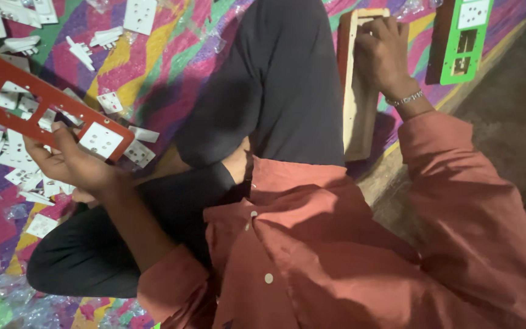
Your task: The person sits on a colorful mat and assembles white electrical socket modules into a red plastic strip. They pick up each module, align it with a slot, and press it into place, repeating this process for multiple units.
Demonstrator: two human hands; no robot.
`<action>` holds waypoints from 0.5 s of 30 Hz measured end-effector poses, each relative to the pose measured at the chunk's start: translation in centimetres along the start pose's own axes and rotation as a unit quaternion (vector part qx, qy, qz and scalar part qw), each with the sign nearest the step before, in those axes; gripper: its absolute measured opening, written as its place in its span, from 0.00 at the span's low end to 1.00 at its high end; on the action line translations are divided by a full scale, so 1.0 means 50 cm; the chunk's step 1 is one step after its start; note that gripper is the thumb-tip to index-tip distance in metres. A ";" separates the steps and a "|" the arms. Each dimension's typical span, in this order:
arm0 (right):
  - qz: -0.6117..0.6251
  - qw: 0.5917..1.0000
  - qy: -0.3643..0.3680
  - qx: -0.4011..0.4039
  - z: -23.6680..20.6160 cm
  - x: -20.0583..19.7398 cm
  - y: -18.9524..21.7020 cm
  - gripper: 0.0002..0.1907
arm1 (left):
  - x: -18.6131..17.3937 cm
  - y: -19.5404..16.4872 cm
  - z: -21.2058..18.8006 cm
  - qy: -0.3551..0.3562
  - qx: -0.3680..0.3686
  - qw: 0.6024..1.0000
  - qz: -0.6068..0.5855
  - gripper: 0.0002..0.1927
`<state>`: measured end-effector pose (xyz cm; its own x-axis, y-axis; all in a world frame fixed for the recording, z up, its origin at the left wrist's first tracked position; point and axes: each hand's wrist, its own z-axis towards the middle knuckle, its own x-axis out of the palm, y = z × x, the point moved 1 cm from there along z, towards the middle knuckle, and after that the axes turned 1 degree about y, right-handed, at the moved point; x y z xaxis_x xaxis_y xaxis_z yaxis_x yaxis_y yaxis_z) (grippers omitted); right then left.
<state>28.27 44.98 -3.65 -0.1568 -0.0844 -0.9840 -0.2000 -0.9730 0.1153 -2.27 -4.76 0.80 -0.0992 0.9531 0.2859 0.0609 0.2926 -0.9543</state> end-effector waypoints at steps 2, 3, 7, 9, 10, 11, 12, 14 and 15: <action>0.002 1.000 0.007 -0.010 0.002 0.005 -0.005 0.09 | -0.003 0.001 0.000 0.012 0.000 1.000 -0.006 0.18; -0.003 1.000 0.011 -0.014 0.004 0.008 -0.006 0.09 | -0.005 0.002 0.002 0.018 0.002 1.000 -0.010 0.18; -0.069 0.995 0.058 -0.033 0.012 0.010 -0.002 0.11 | -0.011 0.008 0.013 0.013 0.002 1.000 0.013 0.19; -0.112 0.991 0.058 -0.046 0.013 0.011 0.007 0.11 | -0.015 0.005 0.013 0.010 0.007 0.999 0.034 0.18; -0.134 0.988 0.055 -0.055 0.012 0.012 0.010 0.12 | -0.016 0.004 0.012 0.019 0.006 1.000 0.019 0.18; -0.149 0.986 0.061 -0.050 0.011 0.015 0.011 0.11 | -0.015 0.004 0.011 0.027 0.005 1.000 0.003 0.18; -0.164 0.983 0.068 -0.047 0.006 0.018 0.010 0.10 | -0.015 0.002 0.010 0.035 0.004 0.999 -0.013 0.18; -0.150 0.987 0.063 -0.007 -0.010 0.020 -0.001 0.11 | -0.017 -0.004 0.004 0.034 0.001 0.999 -0.006 0.17; -0.122 0.991 0.052 0.029 -0.025 0.015 -0.013 0.13 | -0.016 -0.004 0.004 0.033 -0.001 0.999 -0.003 0.16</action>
<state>29.51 45.29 -4.66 0.0033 0.1264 -0.9920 -0.2755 -0.9535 -0.1224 -2.38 -5.60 0.76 -0.0332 0.9541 0.2978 0.0632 0.2994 -0.9520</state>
